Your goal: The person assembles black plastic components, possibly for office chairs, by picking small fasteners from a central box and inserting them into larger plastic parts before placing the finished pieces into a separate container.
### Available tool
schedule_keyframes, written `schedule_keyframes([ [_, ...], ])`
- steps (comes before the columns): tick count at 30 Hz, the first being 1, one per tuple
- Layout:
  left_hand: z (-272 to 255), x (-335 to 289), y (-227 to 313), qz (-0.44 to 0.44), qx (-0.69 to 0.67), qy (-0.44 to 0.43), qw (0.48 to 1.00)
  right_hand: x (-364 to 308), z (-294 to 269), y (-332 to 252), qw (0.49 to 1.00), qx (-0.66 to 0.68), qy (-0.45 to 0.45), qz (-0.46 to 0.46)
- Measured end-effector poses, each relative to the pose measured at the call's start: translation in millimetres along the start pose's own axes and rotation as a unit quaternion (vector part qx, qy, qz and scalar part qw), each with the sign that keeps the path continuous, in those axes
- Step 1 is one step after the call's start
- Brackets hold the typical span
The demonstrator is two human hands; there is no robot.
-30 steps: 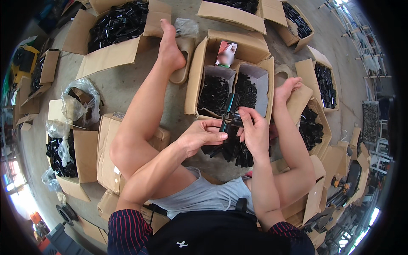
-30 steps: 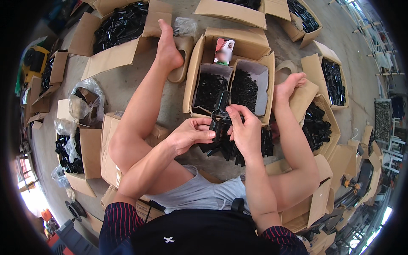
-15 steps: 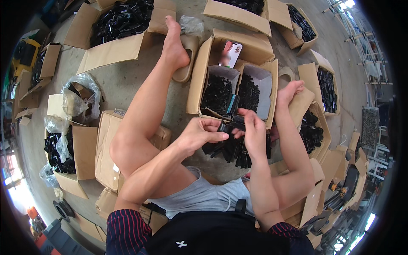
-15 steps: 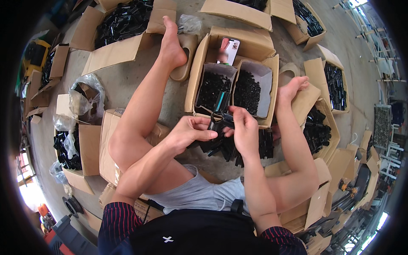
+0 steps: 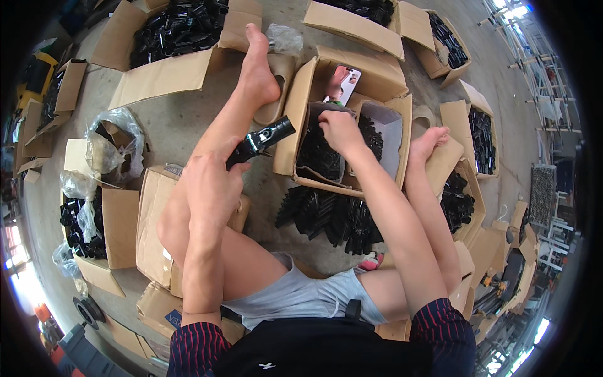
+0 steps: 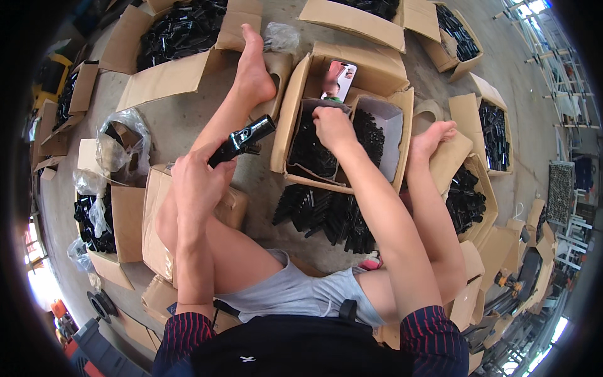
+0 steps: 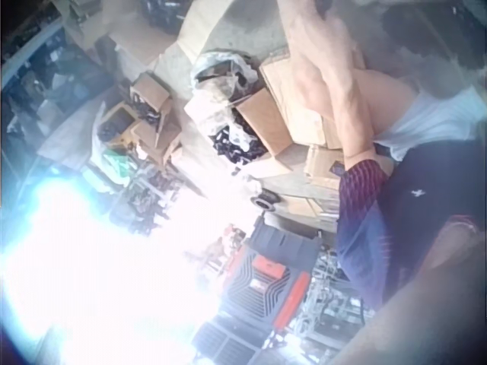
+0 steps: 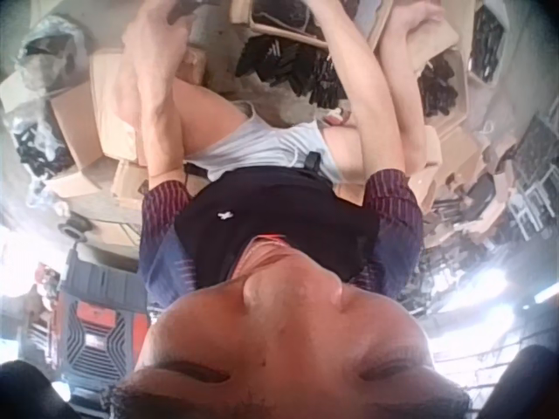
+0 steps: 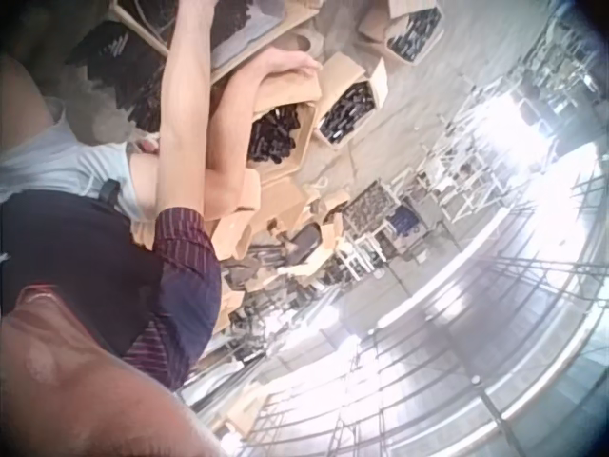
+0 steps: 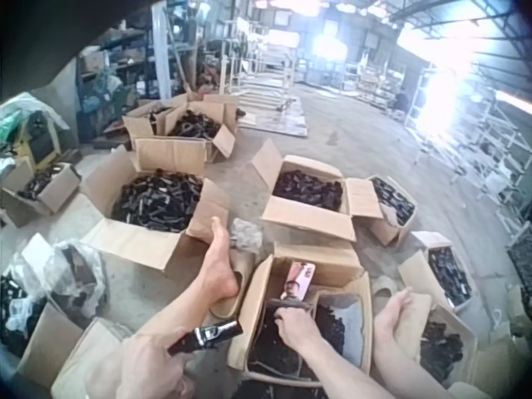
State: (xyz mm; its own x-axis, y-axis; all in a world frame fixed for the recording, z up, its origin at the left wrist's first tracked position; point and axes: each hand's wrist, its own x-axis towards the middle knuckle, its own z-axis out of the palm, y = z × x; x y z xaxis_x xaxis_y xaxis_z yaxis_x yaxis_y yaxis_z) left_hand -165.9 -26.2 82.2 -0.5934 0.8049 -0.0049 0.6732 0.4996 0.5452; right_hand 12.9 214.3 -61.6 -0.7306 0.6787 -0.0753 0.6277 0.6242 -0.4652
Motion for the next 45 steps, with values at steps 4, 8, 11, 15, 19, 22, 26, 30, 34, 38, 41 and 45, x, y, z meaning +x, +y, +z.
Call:
schedule_keyframes([
  [4, 0.1, 0.5, 7.5, -0.019, -0.010, -0.019, 1.000, 15.2, 38.4, 4.8, 0.990, -0.134, -0.032, 0.024],
  [8, 2.5, -3.2, 9.9, -0.005, -0.040, -0.046, 0.998, 17.3, 61.6, 7.9, 0.983, -0.183, -0.009, 0.028],
  [11, 8.5, -4.3, 6.5, 0.003, -0.047, -0.039, 0.998, 20.7, 70.7, 6.2, 0.981, -0.191, 0.018, 0.021],
  [15, 13.7, -5.4, 9.0, 0.015, -0.053, -0.042, 0.998, 19.8, 75.0, 7.1, 0.981, -0.179, 0.071, 0.010],
  [19, 15.8, -4.2, 12.0, 0.021, -0.053, -0.045, 0.997, 13.8, 78.1, 14.0, 0.971, -0.177, 0.161, -0.017],
  [22, 15.0, -3.8, 15.4, 0.029, -0.068, -0.048, 0.996, 10.0, 69.6, 14.4, 0.972, -0.146, 0.182, 0.003],
  [26, 9.5, -6.3, 14.2, 0.024, -0.066, -0.071, 0.995, -14.4, 16.7, -25.5, 0.965, 0.159, 0.152, 0.145],
  [30, 21.2, -11.7, 16.7, 0.075, -0.108, -0.038, 0.991, -67.1, -42.4, -31.9, 0.912, 0.358, 0.162, 0.118],
  [34, 31.8, -16.8, 20.2, 0.103, -0.078, -0.026, 0.991, -103.3, -93.5, -81.9, 0.914, 0.361, 0.177, 0.059],
  [38, 45.6, -15.6, 28.5, 0.120, -0.038, -0.034, 0.991, -111.1, -112.1, -121.4, 0.962, 0.151, 0.178, -0.142],
  [41, 57.4, -15.8, 32.6, 0.138, -0.040, -0.031, 0.989, -108.3, -98.3, -126.2, 0.961, 0.098, 0.178, -0.190],
  [45, 59.8, -18.6, 37.0, 0.127, -0.041, -0.024, 0.991, -103.6, -80.0, -122.1, 0.955, 0.060, 0.185, -0.225],
])
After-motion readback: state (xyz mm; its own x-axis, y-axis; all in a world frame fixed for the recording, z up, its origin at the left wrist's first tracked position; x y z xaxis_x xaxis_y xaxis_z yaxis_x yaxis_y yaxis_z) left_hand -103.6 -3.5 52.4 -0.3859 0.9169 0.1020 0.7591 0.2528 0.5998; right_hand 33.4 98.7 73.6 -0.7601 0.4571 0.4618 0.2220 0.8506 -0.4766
